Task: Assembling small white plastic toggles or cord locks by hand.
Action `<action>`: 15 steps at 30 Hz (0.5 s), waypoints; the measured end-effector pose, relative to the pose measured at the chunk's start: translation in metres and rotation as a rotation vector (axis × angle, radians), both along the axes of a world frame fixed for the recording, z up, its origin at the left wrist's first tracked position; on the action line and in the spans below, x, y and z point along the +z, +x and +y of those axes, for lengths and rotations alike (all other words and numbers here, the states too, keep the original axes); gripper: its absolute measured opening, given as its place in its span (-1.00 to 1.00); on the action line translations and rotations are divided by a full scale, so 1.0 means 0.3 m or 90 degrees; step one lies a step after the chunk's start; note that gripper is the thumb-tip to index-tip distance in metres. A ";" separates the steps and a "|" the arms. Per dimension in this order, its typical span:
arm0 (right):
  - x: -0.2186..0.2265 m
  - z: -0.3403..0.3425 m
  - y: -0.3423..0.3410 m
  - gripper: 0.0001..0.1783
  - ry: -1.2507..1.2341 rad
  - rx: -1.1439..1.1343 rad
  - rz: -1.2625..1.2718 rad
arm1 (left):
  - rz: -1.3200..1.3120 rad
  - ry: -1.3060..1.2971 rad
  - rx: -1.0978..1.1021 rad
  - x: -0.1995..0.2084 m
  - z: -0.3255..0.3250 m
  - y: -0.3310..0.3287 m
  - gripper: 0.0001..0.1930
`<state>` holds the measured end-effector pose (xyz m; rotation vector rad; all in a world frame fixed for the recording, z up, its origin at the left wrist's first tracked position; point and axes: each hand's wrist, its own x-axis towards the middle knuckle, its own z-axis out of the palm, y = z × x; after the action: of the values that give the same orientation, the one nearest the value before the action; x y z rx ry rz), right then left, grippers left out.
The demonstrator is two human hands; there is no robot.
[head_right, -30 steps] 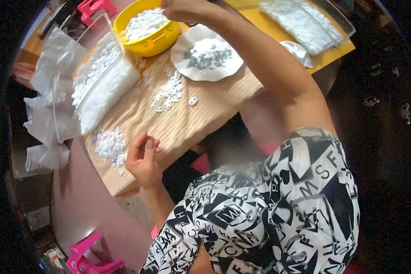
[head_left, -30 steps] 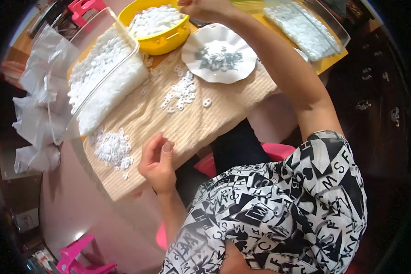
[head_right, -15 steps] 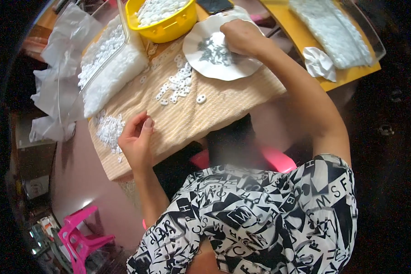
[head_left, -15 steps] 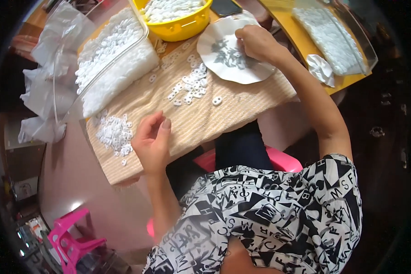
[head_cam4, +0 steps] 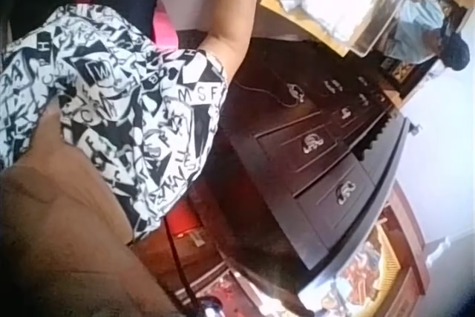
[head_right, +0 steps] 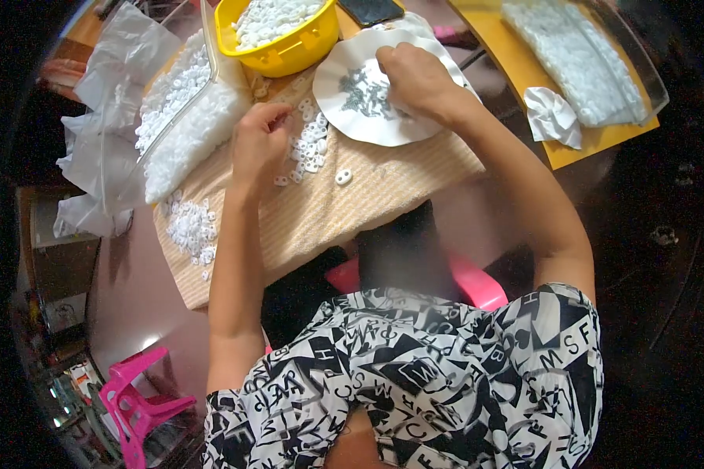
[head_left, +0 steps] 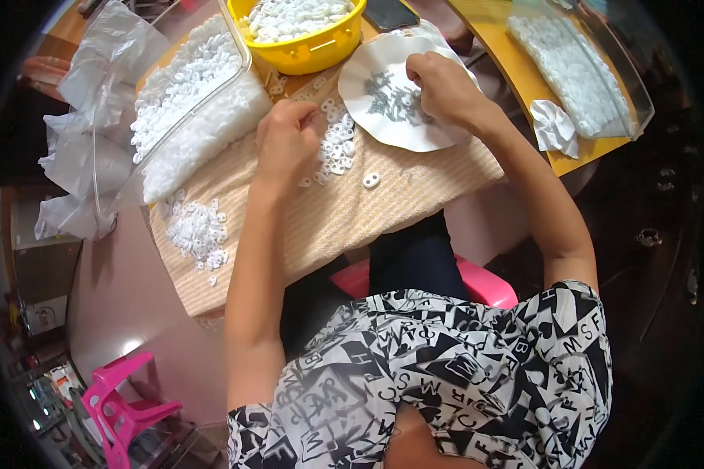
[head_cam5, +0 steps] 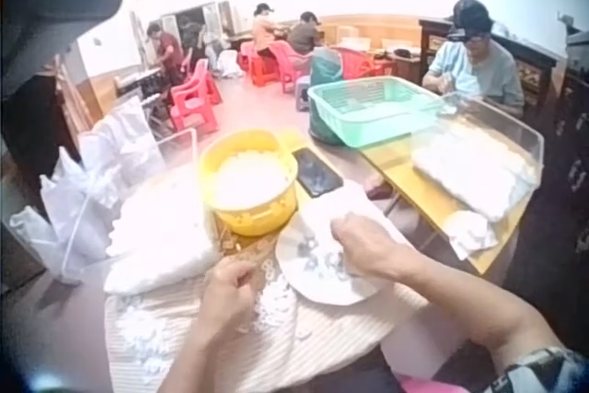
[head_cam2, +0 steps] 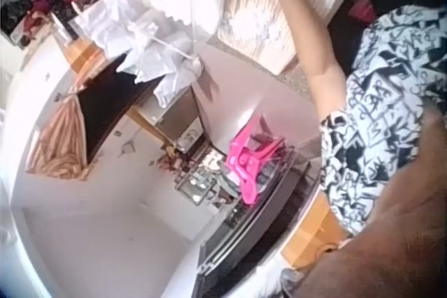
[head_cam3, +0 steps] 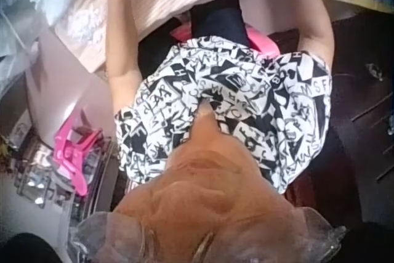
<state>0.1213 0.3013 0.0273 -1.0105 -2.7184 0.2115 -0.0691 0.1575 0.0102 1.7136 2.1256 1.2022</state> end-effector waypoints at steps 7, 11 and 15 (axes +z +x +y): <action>0.006 -0.026 0.027 -0.92 -0.050 0.017 0.187 | -0.016 -0.032 -0.042 -0.023 -0.049 -0.053 -0.79; 0.011 -0.056 0.028 -0.92 -0.069 -0.008 0.252 | 0.094 -0.005 -0.124 -0.043 -0.052 -0.048 -0.77; 0.017 -0.080 0.039 -0.92 -0.055 0.013 0.309 | 0.138 -0.046 -0.121 -0.037 -0.042 -0.039 -0.79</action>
<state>0.1329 0.2773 0.0324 -0.8228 -2.2932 0.5092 -0.0807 0.1449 -0.0009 2.0399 2.0321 0.9165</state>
